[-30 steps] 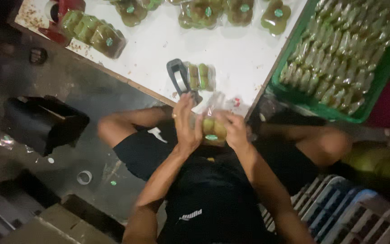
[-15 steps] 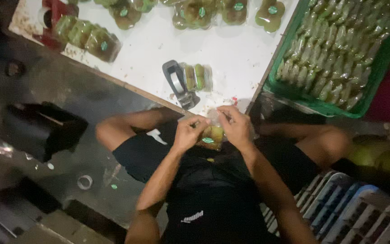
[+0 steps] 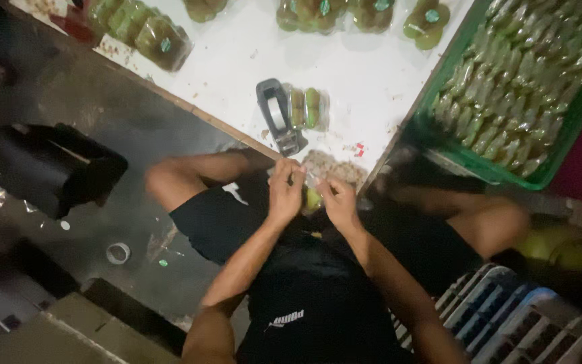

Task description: The person seals bags of food items by hand using a plastic sealer and places the finished bags into a crate.

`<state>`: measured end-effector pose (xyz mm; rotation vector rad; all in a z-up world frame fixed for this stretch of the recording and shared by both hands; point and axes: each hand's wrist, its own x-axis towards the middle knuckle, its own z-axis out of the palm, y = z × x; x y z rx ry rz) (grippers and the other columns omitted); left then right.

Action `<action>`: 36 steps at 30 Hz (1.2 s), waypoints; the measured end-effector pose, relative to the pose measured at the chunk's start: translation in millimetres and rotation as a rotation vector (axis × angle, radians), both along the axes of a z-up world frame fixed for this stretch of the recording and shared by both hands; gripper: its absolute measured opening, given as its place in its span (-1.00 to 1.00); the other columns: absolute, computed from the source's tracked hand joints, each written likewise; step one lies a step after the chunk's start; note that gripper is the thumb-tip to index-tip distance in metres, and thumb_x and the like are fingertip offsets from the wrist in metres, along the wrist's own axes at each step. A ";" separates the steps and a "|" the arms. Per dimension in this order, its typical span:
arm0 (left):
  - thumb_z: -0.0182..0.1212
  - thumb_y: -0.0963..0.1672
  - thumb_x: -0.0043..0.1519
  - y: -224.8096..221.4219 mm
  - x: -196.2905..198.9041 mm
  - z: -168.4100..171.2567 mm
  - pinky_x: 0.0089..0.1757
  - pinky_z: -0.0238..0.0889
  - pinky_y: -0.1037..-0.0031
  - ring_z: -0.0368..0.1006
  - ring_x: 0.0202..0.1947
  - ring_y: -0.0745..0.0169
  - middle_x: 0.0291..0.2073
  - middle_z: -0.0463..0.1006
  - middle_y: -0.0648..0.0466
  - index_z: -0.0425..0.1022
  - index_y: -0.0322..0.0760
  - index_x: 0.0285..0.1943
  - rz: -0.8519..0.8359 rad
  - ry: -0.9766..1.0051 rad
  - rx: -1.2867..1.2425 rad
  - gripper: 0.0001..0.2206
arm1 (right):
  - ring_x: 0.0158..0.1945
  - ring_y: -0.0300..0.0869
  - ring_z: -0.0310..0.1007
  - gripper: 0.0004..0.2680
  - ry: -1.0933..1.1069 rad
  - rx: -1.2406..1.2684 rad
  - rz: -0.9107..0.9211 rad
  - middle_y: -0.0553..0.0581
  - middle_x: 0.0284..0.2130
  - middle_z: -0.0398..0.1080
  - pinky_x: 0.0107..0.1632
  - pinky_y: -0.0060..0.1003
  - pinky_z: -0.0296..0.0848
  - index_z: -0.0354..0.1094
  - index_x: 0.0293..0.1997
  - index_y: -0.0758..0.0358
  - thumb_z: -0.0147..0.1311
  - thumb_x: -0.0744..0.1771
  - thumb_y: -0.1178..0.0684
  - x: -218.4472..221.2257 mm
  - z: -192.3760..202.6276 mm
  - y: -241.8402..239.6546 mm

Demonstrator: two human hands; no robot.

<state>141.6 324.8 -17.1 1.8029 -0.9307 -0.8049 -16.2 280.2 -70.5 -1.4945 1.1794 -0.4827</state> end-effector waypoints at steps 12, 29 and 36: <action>0.10 -0.08 0.26 23.1 22.7 -19.7 0.17 0.27 0.17 0.36 0.20 -0.03 0.22 0.39 -0.11 0.15 -0.25 0.43 0.278 1.188 -0.128 -0.47 | 0.32 -0.04 0.33 -0.55 -0.233 0.020 0.069 0.25 0.18 0.40 0.36 -0.07 0.25 0.24 0.22 0.31 0.33 0.28 -0.04 67.5 10.6 -25.1; 0.26 -0.17 0.20 25.0 78.5 -35.5 0.08 0.39 0.17 0.48 0.07 -0.08 0.11 0.51 -0.21 0.32 -0.49 0.41 0.123 1.036 -0.135 -0.45 | -0.43 -0.22 0.40 -0.84 0.111 0.208 0.253 0.12 -0.35 0.57 -0.34 -0.22 0.41 0.49 -0.35 0.32 0.12 0.38 0.09 51.5 -40.9 -97.7; 0.28 -0.25 0.07 -5.8 40.4 -1.7 0.20 0.26 0.24 0.38 0.24 -0.01 0.24 0.44 -0.14 0.17 -0.30 0.47 -0.180 0.458 0.134 -0.30 | -0.32 -0.20 0.57 -0.82 -0.243 -0.008 0.720 0.16 -0.34 0.60 -0.15 -0.34 0.55 0.60 -0.23 0.27 0.18 0.44 0.01 31.4 109.1 -95.2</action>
